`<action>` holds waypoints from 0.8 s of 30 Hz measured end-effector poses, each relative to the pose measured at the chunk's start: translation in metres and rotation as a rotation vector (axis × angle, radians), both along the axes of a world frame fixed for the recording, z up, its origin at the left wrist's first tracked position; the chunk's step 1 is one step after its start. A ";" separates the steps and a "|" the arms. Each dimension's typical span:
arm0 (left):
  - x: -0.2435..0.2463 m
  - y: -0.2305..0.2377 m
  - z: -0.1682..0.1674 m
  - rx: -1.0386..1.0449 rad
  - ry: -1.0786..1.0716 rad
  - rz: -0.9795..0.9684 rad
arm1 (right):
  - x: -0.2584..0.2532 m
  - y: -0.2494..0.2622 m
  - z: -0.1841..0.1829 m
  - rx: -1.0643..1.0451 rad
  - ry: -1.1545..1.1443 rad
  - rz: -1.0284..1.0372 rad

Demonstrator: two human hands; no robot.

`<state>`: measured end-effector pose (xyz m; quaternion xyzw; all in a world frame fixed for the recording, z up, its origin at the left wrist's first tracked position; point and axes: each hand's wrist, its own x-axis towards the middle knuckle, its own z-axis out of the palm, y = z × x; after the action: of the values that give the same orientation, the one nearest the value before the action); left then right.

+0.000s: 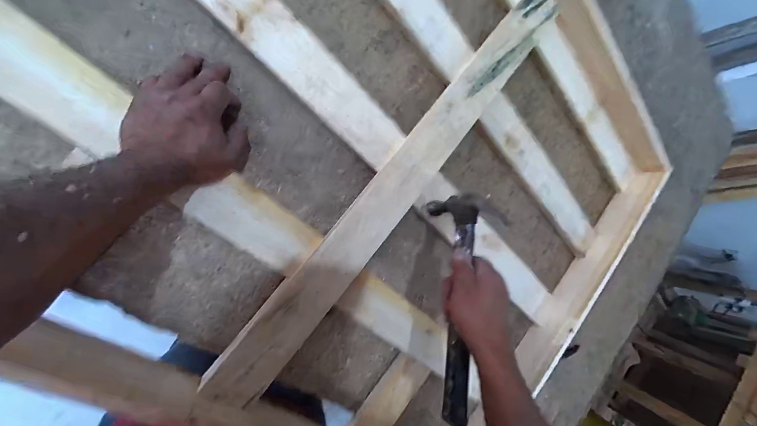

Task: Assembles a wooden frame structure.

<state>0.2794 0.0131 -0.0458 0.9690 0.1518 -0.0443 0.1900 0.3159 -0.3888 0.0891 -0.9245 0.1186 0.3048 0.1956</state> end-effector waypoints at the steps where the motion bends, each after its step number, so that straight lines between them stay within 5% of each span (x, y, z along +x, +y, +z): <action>1: -0.007 -0.005 0.001 -0.013 0.032 -0.008 | -0.013 0.003 0.017 0.044 -0.007 -0.003; 6: -0.003 -0.004 0.005 0.001 0.040 -0.006 | -0.042 0.053 0.082 0.275 -0.261 0.227; 9: -0.001 -0.003 0.006 -0.003 0.040 -0.005 | -0.064 0.069 0.066 0.206 -0.367 0.419; 12: -0.001 -0.003 0.005 -0.010 0.038 -0.008 | -0.080 0.069 0.043 -0.148 0.159 0.509; 15: 0.002 -0.001 0.004 -0.002 0.027 -0.004 | -0.059 0.068 0.069 -0.168 0.398 0.470; 19: 0.000 -0.003 0.007 -0.012 0.034 -0.003 | -0.040 0.077 0.122 0.062 -0.117 0.336; 22: -0.001 -0.003 0.007 -0.015 0.026 -0.007 | -0.055 0.084 0.092 0.281 -0.376 0.228; 24: -0.002 -0.003 0.004 -0.017 0.018 -0.016 | -0.086 0.066 0.048 0.125 -0.167 0.297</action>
<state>0.2778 0.0102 -0.0417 0.9681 0.1454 -0.0556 0.1963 0.2301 -0.3226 0.1367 -0.9400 -0.0553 0.2593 0.2148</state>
